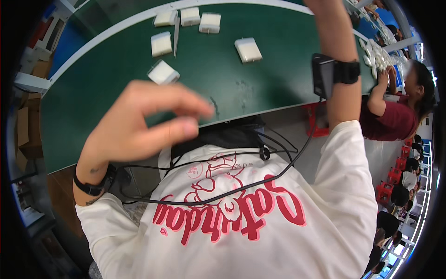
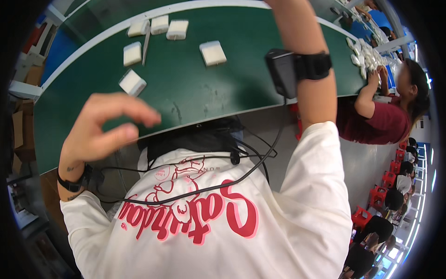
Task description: Manually assemble and inspect small white electronic components at a factory workstation.
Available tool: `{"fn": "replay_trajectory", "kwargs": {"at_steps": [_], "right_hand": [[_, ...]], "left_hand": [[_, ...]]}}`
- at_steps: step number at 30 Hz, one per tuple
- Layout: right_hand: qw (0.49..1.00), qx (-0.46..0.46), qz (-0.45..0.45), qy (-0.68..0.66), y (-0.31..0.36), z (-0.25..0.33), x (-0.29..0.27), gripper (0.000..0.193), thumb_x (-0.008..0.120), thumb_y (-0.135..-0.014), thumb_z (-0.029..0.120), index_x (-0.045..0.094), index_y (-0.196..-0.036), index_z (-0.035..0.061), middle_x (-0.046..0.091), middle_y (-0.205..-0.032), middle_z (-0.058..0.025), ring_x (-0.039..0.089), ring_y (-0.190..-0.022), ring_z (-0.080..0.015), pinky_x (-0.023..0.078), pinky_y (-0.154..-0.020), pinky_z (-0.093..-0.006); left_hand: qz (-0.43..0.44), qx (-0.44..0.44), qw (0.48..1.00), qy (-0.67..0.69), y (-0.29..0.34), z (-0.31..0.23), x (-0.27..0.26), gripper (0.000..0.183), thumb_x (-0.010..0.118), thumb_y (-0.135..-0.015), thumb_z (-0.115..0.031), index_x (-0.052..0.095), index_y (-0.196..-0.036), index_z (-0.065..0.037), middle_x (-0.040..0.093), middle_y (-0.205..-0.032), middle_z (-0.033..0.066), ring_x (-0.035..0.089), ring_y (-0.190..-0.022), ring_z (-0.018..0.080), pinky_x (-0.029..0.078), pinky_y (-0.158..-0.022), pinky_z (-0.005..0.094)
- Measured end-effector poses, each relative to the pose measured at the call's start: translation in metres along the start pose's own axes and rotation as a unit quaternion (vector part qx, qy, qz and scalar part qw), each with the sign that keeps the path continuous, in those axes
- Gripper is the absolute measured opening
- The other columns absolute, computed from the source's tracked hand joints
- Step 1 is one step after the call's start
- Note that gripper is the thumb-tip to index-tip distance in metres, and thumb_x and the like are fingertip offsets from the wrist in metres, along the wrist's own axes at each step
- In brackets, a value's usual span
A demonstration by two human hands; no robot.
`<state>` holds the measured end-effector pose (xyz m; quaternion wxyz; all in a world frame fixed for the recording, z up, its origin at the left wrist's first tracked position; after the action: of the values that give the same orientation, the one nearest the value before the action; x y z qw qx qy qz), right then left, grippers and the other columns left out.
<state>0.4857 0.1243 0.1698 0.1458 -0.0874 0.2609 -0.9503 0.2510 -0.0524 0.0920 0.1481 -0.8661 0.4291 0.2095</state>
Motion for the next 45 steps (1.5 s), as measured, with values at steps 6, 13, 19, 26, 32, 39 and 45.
{"fn": "replay_trajectory", "kwargs": {"at_steps": [6,13,19,26,32,39,45], "right_hand": [[0.948,-0.153,0.105,0.259,0.096,0.100,0.009,0.027,0.054,-0.099,0.024,0.064,-0.103,-0.0008,0.069,-0.087,-0.0064,0.065,-0.073,-0.0110,0.055,-0.069,-0.0229],[0.868,0.171,0.288,0.367,0.204,0.080,0.007,0.025,0.064,-0.092,0.023,0.067,-0.099,-0.0011,0.069,-0.092,-0.0091,0.065,-0.078,-0.0149,0.052,-0.072,-0.0271],[0.833,0.350,0.357,0.238,0.315,0.003,0.016,0.024,0.071,-0.087,0.023,0.070,-0.096,0.0001,0.071,-0.083,-0.0070,0.067,-0.074,-0.0153,0.052,-0.070,-0.0264],[0.897,0.359,0.111,0.231,0.328,-0.037,-0.063,0.024,0.063,-0.093,0.019,0.066,-0.105,-0.0013,0.068,-0.089,-0.0049,0.062,-0.081,-0.0096,0.050,-0.074,-0.0245],[0.906,0.184,-0.046,0.378,0.275,0.041,-0.133,0.026,0.056,-0.099,0.023,0.065,-0.111,0.0021,0.069,-0.094,-0.0047,0.061,-0.084,-0.0083,0.049,-0.079,-0.0227],[0.911,0.129,0.011,0.392,0.257,0.077,-0.105,0.025,0.058,-0.097,0.024,0.067,-0.101,0.0017,0.068,-0.089,-0.0044,0.062,-0.081,-0.0087,0.050,-0.078,-0.0234],[0.839,0.370,0.316,0.243,0.336,-0.034,-0.016,0.031,0.070,-0.088,0.031,0.071,-0.093,0.0008,0.070,-0.078,-0.0066,0.064,-0.072,-0.0121,0.051,-0.068,-0.0268]], "left_hand": [[0.262,-0.050,0.964,0.011,0.078,-0.011,0.074,0.043,0.080,-0.077,-0.035,0.067,-0.107,-0.006,0.070,-0.092,0.0057,0.070,-0.074,0.0156,0.053,-0.058,0.0253],[0.283,-0.206,0.935,-0.056,0.143,0.011,0.064,0.018,0.070,-0.078,-0.014,0.067,-0.095,-0.007,0.066,-0.066,0.0035,0.067,-0.058,0.0210,0.050,-0.052,0.0306],[-0.400,-0.145,0.832,-0.357,0.196,-0.029,-0.032,0.015,0.057,-0.092,-0.001,0.065,-0.104,0.002,0.065,-0.085,0.0040,0.058,-0.071,0.0096,0.045,-0.065,0.0230],[-0.556,-0.137,0.802,-0.169,0.239,-0.022,-0.076,0.048,0.057,-0.096,-0.044,0.064,-0.115,0.000,0.059,-0.078,0.0028,0.054,-0.067,0.0046,0.041,-0.060,0.0168],[-0.202,-0.075,0.943,-0.256,0.164,-0.037,-0.013,0.050,0.074,-0.076,-0.050,0.064,-0.084,-0.001,0.054,-0.064,0.0013,0.053,-0.072,0.0178,0.040,-0.065,0.0295],[-0.418,-0.095,0.847,-0.315,0.189,-0.018,-0.052,0.020,0.064,-0.092,-0.019,0.064,-0.099,0.000,0.053,-0.069,0.0036,0.054,-0.071,0.0143,0.042,-0.066,0.0240],[-0.314,-0.031,0.941,0.120,0.173,-0.019,-0.060,0.070,0.034,-0.099,-0.060,0.051,-0.128,0.001,0.067,-0.101,0.0187,0.064,-0.089,0.0214,0.050,-0.078,0.0275]]}}
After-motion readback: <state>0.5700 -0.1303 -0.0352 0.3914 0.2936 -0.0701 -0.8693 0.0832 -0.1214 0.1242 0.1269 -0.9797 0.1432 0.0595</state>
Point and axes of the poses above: each hand's wrist, its own y-axis away from the middle knuckle, its own x-axis out of the palm, z = x × y, the point moved 6 cm from there along -y, towards the middle knuckle
